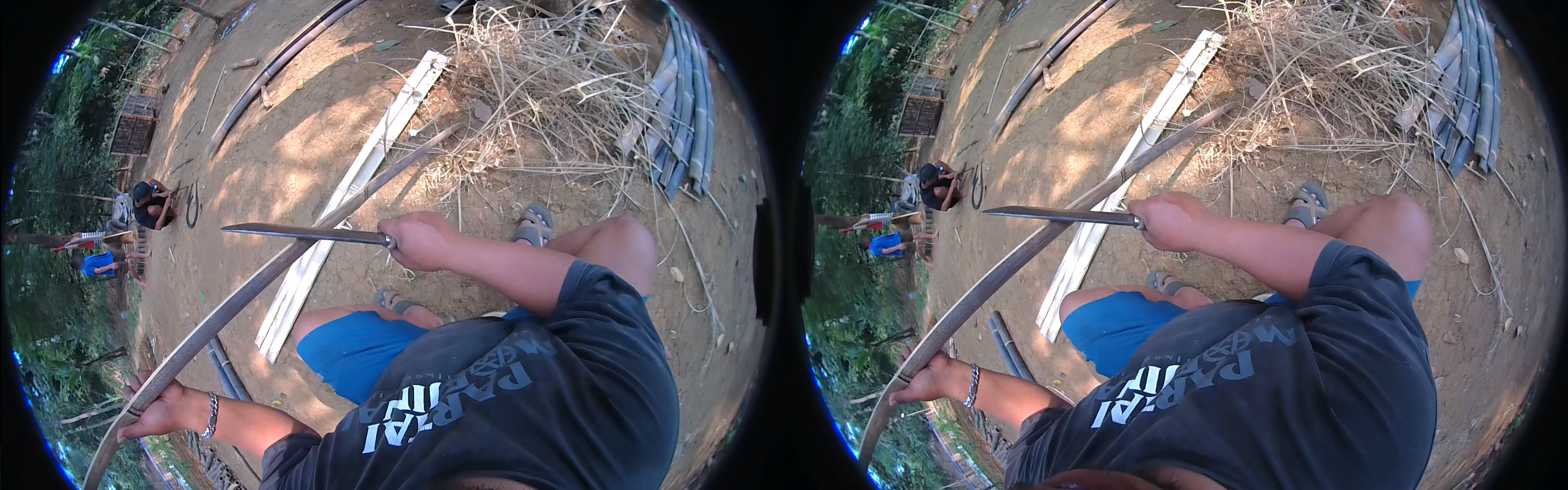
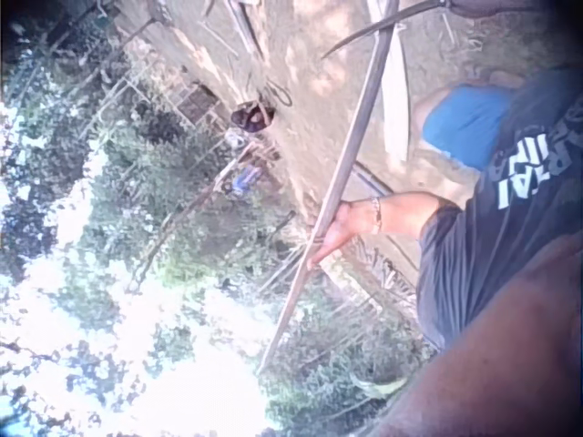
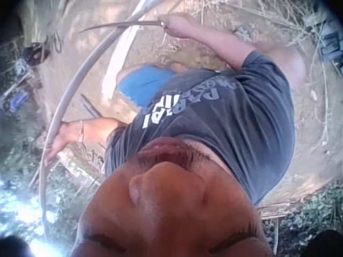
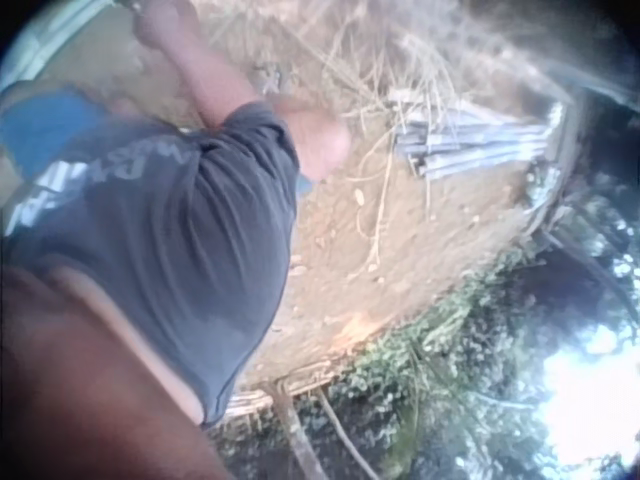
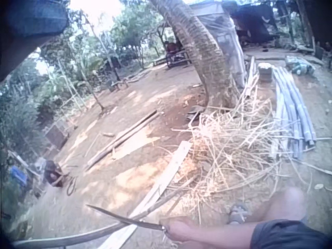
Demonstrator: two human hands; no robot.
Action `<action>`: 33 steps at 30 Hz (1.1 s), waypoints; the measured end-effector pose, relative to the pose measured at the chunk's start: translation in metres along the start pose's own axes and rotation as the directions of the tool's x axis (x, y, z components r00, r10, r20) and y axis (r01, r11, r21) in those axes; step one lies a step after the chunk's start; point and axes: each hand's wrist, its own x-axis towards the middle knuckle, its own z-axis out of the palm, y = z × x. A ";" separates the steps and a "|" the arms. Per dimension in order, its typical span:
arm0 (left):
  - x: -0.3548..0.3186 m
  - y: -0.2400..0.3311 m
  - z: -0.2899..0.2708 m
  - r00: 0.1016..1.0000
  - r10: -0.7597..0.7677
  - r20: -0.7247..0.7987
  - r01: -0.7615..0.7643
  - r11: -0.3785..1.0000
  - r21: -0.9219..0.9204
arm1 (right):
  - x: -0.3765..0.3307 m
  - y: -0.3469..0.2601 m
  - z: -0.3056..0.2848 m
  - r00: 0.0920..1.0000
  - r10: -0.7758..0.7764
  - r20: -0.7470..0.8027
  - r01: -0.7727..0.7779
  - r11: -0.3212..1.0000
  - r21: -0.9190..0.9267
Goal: The person sits on the ground and uses a machete to shave thin strips from a long piece of wood. They hold the wood with their left hand and repeatedly strike it with the machete in their right hand, creating wood shavings that fall to the ground.
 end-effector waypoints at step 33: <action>0.335 -0.071 0.059 0.916 -0.185 0.357 0.072 0.949 0.308 | 0.115 0.394 0.009 0.777 0.623 0.086 -0.629 0.765 0.141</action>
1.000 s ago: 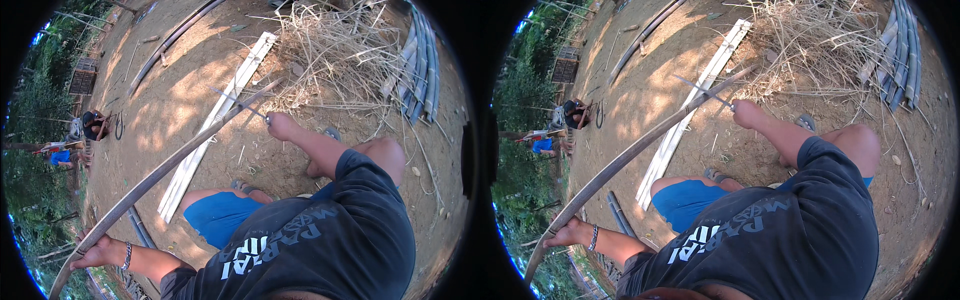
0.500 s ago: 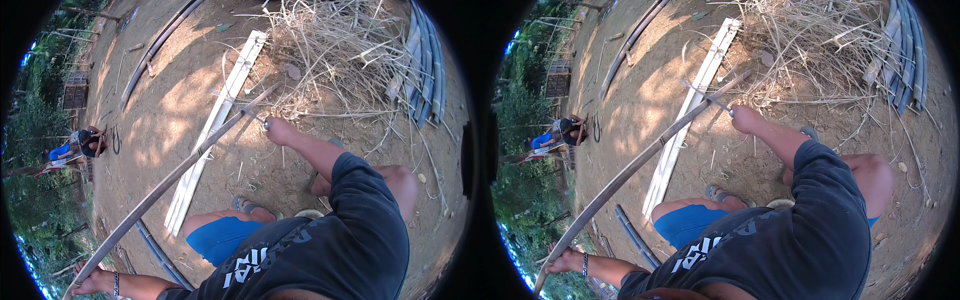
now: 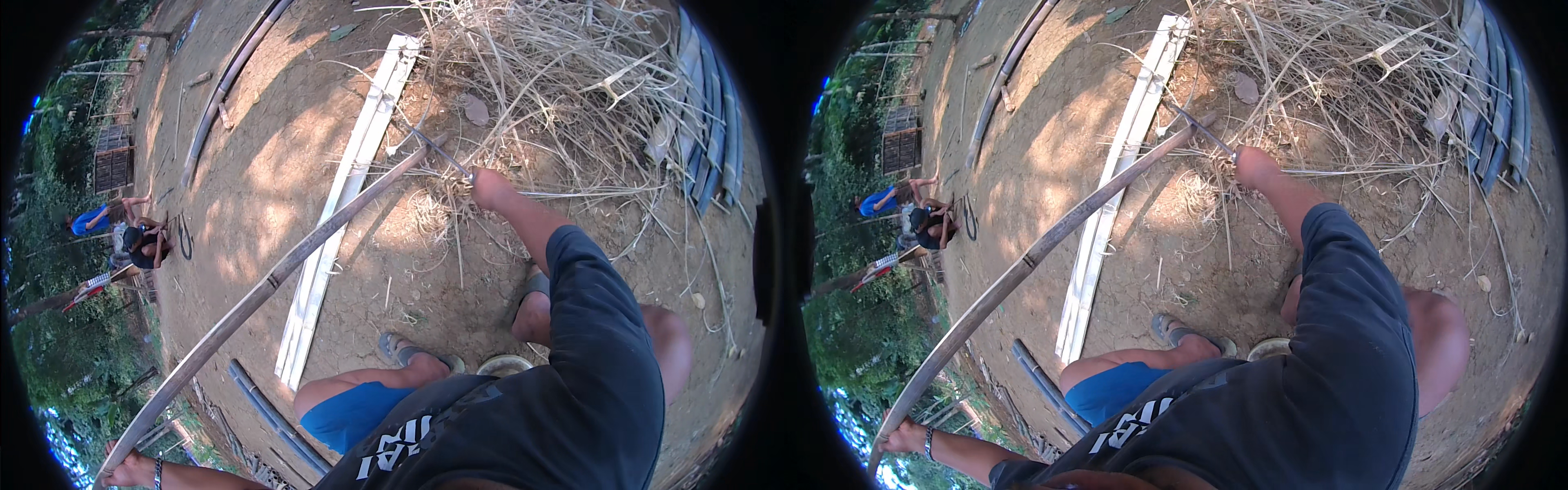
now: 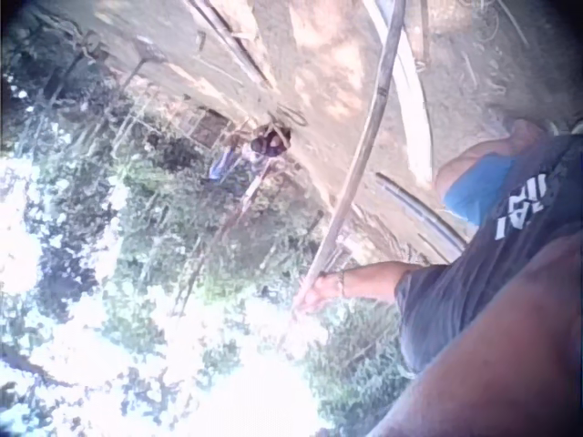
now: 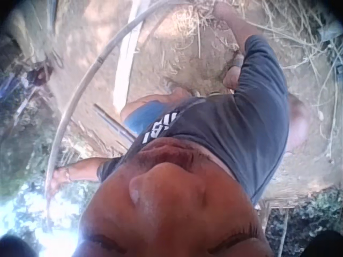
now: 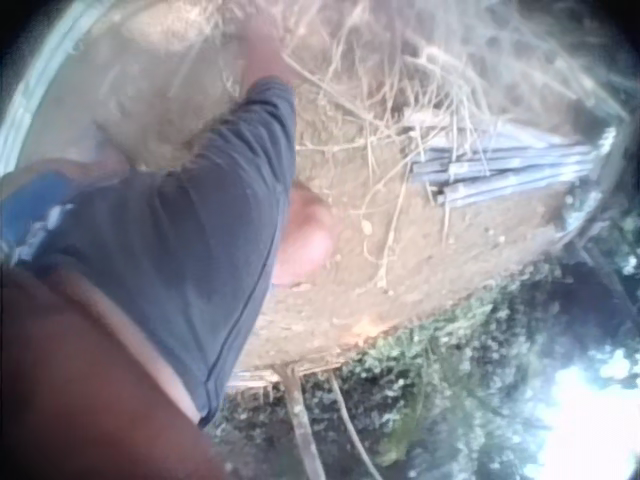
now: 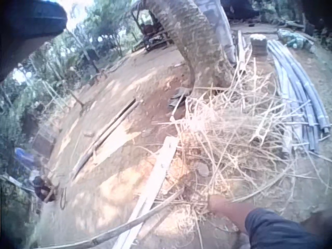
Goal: The person sits on the ground and uses a machete to shave thin strips from a long piece of wood. They hold the wood with their left hand and repeatedly strike it with the machete in their right hand, creating wood shavings that fall to the ground.
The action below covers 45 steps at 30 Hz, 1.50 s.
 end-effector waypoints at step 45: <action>-0.209 -0.036 0.131 0.948 0.041 -0.315 -0.053 0.998 -0.030 | -0.023 -0.010 0.106 0.931 0.278 -0.236 -0.146 0.877 0.458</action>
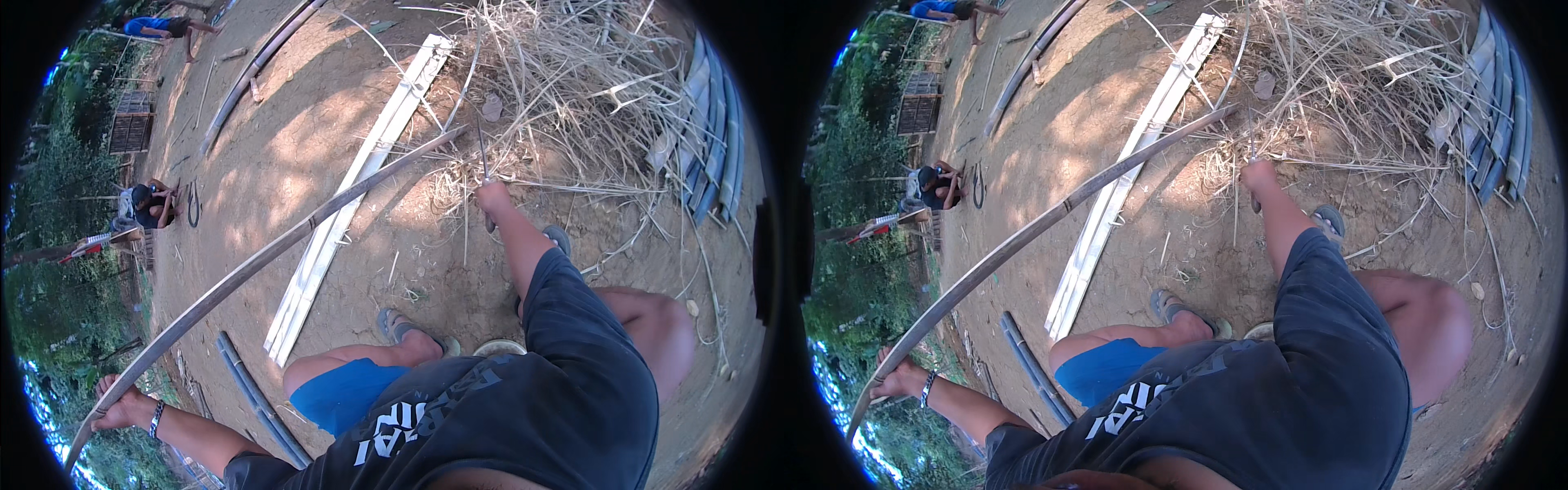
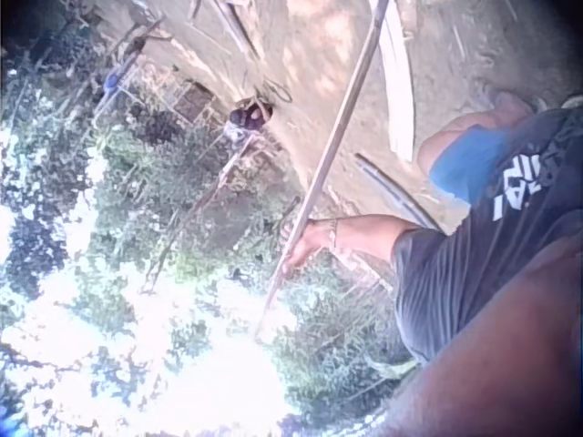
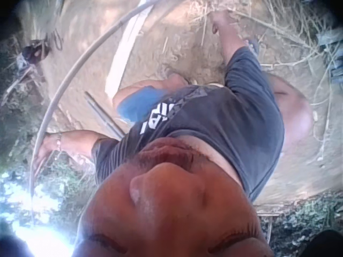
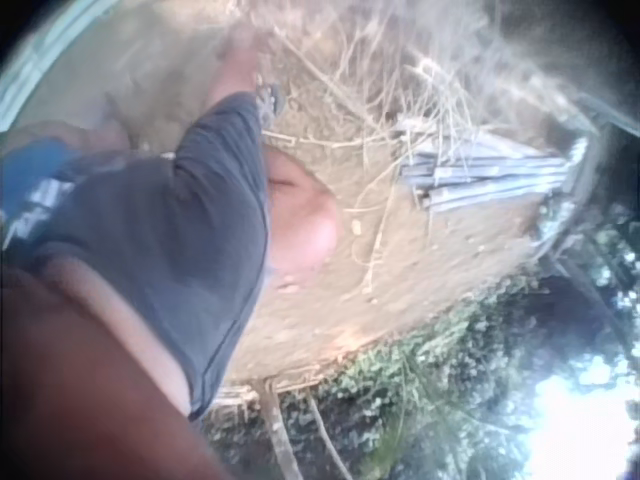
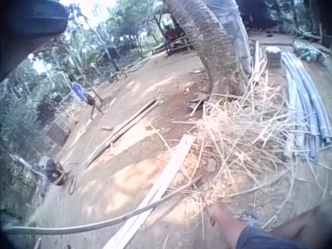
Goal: The person sits on the ground and uses a machete to shave thin strips from a long piece of wood. They hold the wood with their left hand and repeatedly strike it with the machete in their right hand, creating wood shavings that fall to the ground.
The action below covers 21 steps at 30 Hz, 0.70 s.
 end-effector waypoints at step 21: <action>-0.183 0.023 -0.107 0.810 0.080 0.581 0.426 0.601 -0.676 | -0.330 -0.086 -0.056 0.871 -0.487 0.065 0.490 0.871 -0.032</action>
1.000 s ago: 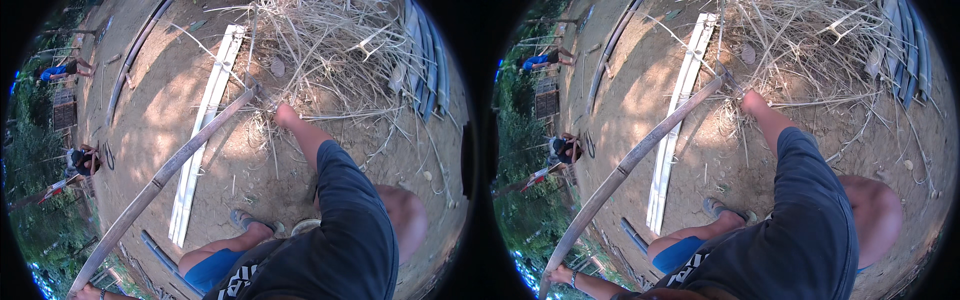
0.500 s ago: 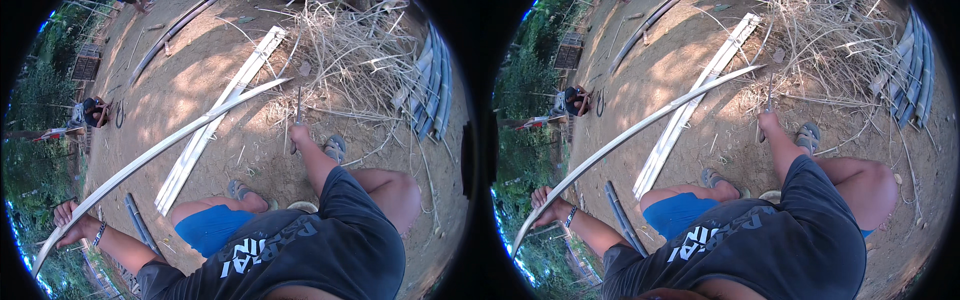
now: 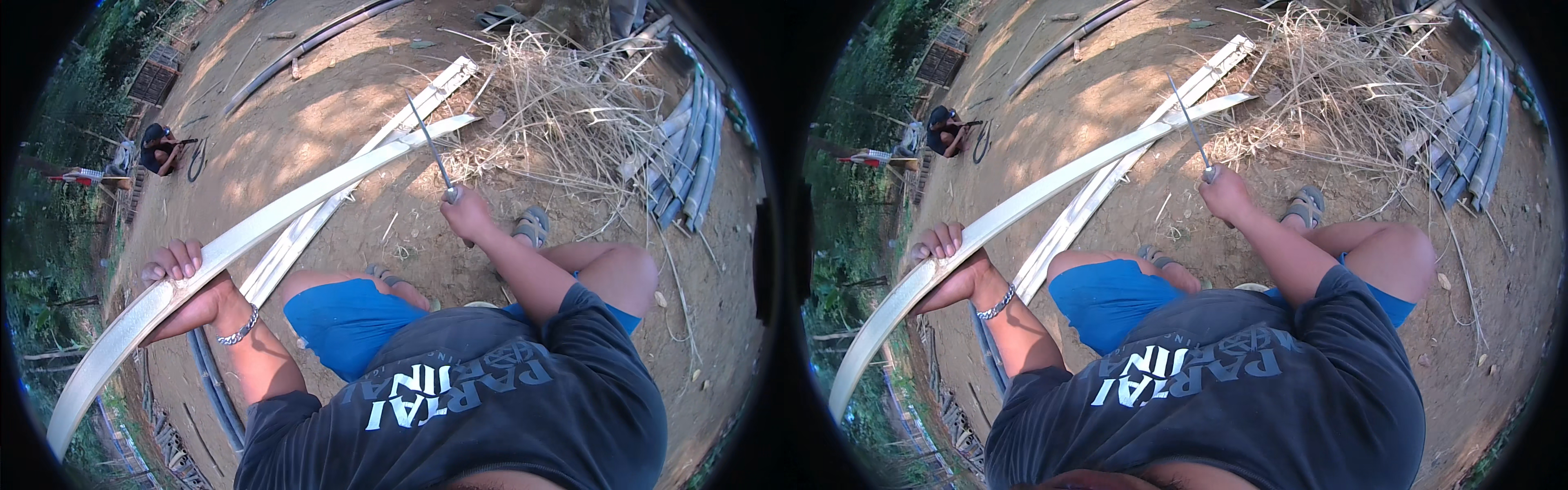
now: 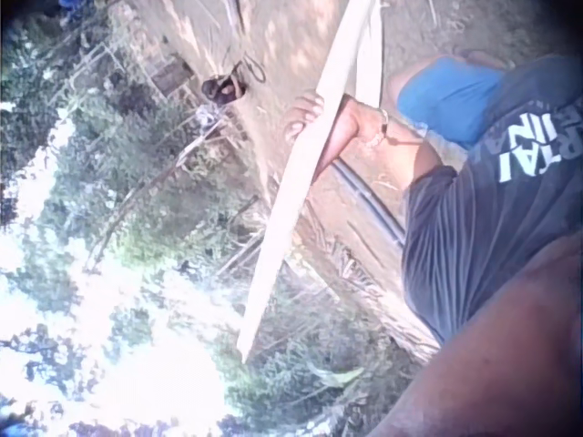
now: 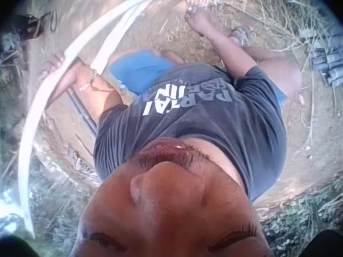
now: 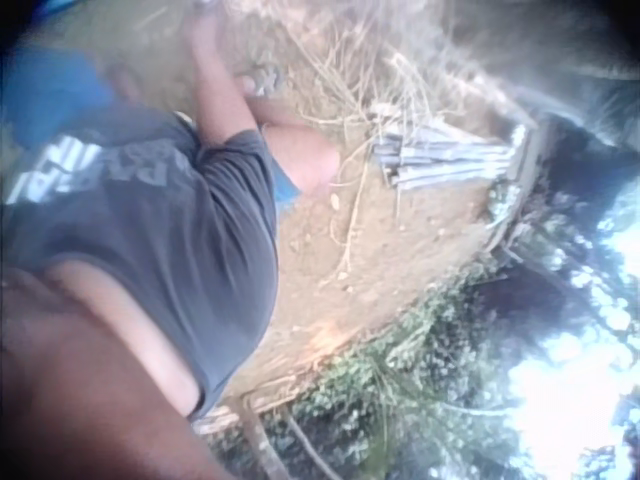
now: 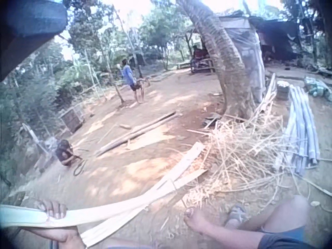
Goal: The person sits on the ground and uses a machete to shave thin strips from a long piece of wood. They hold the wood with their left hand and repeatedly strike it with the machete in their right hand, creating wood shavings that fall to the ground.
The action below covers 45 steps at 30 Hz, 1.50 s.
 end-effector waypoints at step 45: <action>-0.042 0.003 0.057 0.993 0.055 0.105 -0.061 0.996 0.059 | -0.036 -0.032 -0.021 0.949 -0.156 0.275 0.214 0.957 -0.197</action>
